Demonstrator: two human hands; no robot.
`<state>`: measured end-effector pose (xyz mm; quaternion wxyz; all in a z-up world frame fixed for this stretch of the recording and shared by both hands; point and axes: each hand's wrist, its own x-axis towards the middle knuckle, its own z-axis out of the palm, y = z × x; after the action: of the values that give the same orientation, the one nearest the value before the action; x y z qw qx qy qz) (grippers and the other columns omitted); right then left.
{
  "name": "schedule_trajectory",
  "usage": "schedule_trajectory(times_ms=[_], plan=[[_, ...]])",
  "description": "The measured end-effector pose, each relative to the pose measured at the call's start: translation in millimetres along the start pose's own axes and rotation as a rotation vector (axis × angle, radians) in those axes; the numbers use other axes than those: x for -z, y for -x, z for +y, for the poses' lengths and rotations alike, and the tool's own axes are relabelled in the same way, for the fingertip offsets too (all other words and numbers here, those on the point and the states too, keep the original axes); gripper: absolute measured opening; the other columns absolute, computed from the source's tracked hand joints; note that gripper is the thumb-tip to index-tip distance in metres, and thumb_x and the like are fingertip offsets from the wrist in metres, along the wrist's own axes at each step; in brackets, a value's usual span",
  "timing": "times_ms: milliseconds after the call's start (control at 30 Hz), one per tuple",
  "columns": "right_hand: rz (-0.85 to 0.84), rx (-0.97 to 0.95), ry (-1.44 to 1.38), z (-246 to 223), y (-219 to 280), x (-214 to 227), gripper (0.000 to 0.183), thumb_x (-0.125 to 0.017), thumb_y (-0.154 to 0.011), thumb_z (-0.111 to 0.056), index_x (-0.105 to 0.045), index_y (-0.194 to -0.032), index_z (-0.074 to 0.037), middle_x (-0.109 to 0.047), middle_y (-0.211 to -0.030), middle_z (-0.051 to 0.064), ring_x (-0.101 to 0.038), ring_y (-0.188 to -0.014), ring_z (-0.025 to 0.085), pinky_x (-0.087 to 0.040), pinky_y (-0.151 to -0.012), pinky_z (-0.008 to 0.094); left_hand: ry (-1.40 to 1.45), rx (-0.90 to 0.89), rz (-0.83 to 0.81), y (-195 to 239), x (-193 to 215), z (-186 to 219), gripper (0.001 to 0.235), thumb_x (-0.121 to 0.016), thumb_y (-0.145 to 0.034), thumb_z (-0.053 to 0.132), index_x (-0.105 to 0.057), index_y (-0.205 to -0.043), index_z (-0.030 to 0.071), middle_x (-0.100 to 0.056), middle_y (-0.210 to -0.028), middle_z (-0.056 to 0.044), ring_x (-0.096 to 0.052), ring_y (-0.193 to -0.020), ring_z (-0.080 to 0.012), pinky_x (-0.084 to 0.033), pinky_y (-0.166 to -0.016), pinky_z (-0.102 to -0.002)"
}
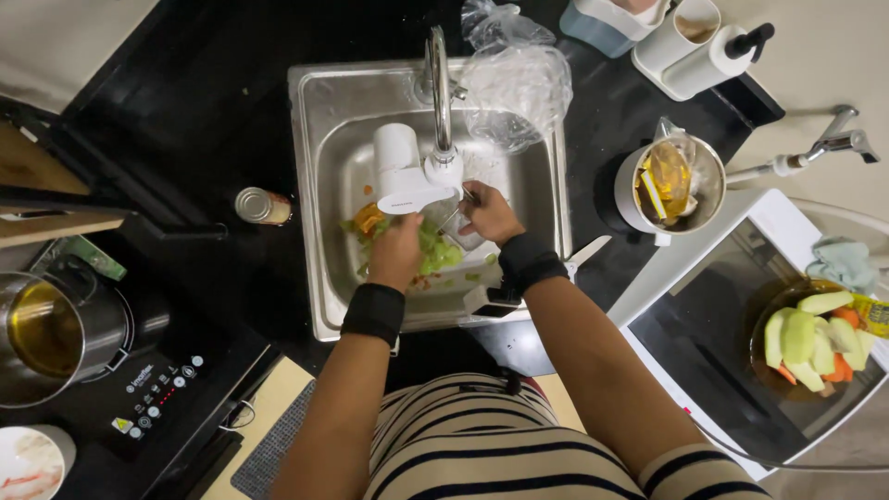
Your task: The person places a plastic bag into the refrigerator and closes the door. They then wipe the refrigerator door with a blue cloth. The person moves a plate of sliced vegetables to the microwave, then returns to the sink to wash a metal strainer under running water using a toothbrush.
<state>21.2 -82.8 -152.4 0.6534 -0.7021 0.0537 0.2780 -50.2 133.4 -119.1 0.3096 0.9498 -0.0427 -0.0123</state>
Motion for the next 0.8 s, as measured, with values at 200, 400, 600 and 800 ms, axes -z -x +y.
schedule_trajectory(times_ms=[200,400,600,800], plan=[[-0.038,-0.064,-0.004,10.3,2.9,2.8,0.041,-0.056,-0.093,-0.004,-0.056,-0.133,0.002,-0.067,-0.103,0.008,-0.067,-0.087,0.019,-0.066,-0.065,0.037,-0.016,-0.109,-0.112,7.1,1.7,14.6,0.017,-0.051,-0.098,0.016,-0.06,-0.113,0.014,-0.073,-0.089,-0.02,-0.07,-0.078,-0.0448,-0.053,-0.065,-0.059],[-0.069,-0.04,-0.021,19.4,7.4,2.4,0.037,-0.058,-0.096,-0.005,-0.06,-0.132,0.003,-0.061,-0.097,0.006,-0.061,-0.083,0.017,-0.064,-0.064,0.036,-0.078,0.046,-0.084,2.0,9.3,-1.3,0.025,-0.052,-0.099,0.013,-0.061,-0.122,0.014,-0.069,-0.078,-0.022,-0.069,-0.073,-0.0448,-0.051,-0.061,-0.059],[-0.054,-0.042,-0.036,14.4,11.9,-0.9,0.041,-0.056,-0.088,-0.002,-0.059,-0.129,-0.001,-0.063,-0.095,0.003,-0.063,-0.082,0.014,-0.065,-0.065,0.036,0.014,-0.025,-0.319,12.4,9.1,17.8,0.016,-0.049,-0.108,0.02,-0.06,-0.119,0.015,-0.071,-0.079,-0.013,-0.071,-0.064,-0.0328,-0.053,-0.053,-0.048],[-0.011,-0.087,-0.012,2.6,19.2,-5.6,0.03,-0.062,-0.095,-0.013,-0.06,-0.122,-0.001,-0.06,-0.093,0.003,-0.061,-0.081,0.016,-0.064,-0.062,0.035,-0.039,0.093,-0.231,9.3,6.5,-11.6,0.029,-0.044,-0.101,0.011,-0.055,-0.128,0.014,-0.071,-0.094,-0.018,-0.072,-0.07,-0.0367,-0.056,-0.058,-0.051]])
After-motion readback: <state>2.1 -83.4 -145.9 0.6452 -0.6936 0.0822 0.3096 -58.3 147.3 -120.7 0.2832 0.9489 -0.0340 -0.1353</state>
